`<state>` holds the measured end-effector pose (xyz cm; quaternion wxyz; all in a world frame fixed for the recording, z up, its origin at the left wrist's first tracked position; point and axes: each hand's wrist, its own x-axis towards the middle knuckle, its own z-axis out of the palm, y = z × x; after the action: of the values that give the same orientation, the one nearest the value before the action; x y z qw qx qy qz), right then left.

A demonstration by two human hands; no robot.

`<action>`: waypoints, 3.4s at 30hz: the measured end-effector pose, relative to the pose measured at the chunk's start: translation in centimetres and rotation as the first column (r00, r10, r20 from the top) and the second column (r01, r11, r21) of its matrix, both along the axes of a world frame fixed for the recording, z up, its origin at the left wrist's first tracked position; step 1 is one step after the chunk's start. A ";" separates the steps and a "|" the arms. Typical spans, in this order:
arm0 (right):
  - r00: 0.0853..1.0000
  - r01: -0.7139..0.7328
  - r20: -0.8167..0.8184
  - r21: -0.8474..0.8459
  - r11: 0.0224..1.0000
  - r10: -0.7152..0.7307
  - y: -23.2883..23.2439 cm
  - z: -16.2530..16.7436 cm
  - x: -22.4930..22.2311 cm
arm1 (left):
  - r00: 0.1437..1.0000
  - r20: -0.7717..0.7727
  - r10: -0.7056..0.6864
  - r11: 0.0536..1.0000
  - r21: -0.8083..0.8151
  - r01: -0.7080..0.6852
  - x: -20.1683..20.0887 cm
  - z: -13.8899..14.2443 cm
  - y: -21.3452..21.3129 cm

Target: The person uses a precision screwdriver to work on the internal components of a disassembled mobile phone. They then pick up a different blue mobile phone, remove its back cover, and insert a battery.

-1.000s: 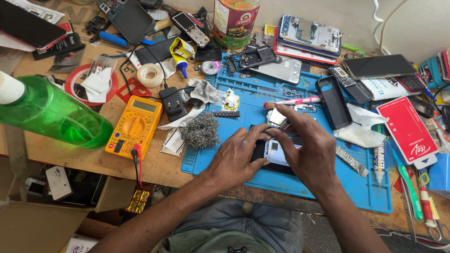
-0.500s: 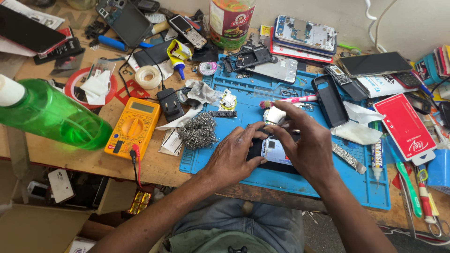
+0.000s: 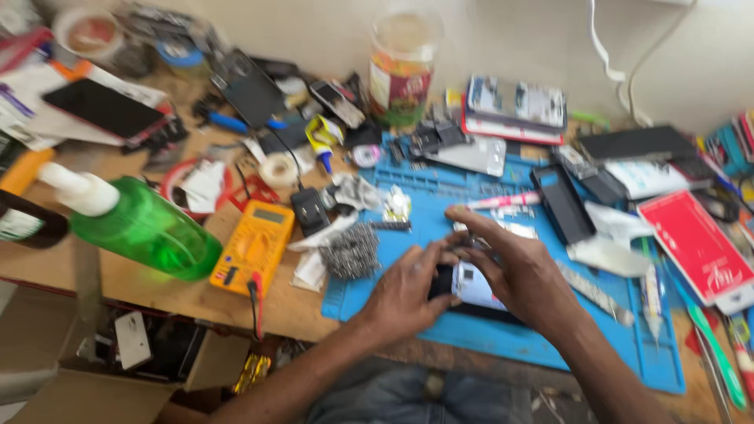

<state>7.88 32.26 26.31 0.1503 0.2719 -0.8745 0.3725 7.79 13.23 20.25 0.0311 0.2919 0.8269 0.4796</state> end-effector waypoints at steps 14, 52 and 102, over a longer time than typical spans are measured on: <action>0.993 0.120 0.060 -0.364 0.924 -0.106 1.8 -1.7 -2.0 | 1.000 -0.024 -0.010 1.000 -0.030 0.009 0.0 -0.2 0.3; 0.991 0.136 0.059 -0.504 0.853 -0.124 2.0 -4.4 1.4 | 0.998 -0.048 -0.044 0.998 0.037 0.046 -0.3 -1.4 -0.1; 0.991 -0.034 -0.130 -0.120 0.992 0.019 1.8 -5.6 5.9 | 0.989 -0.140 -0.049 0.998 0.043 0.056 -0.3 -2.1 -0.2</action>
<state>13.78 34.06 20.73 0.2178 0.2972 -0.8348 0.4091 7.45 12.99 18.11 -0.0208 0.3469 0.8077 0.4763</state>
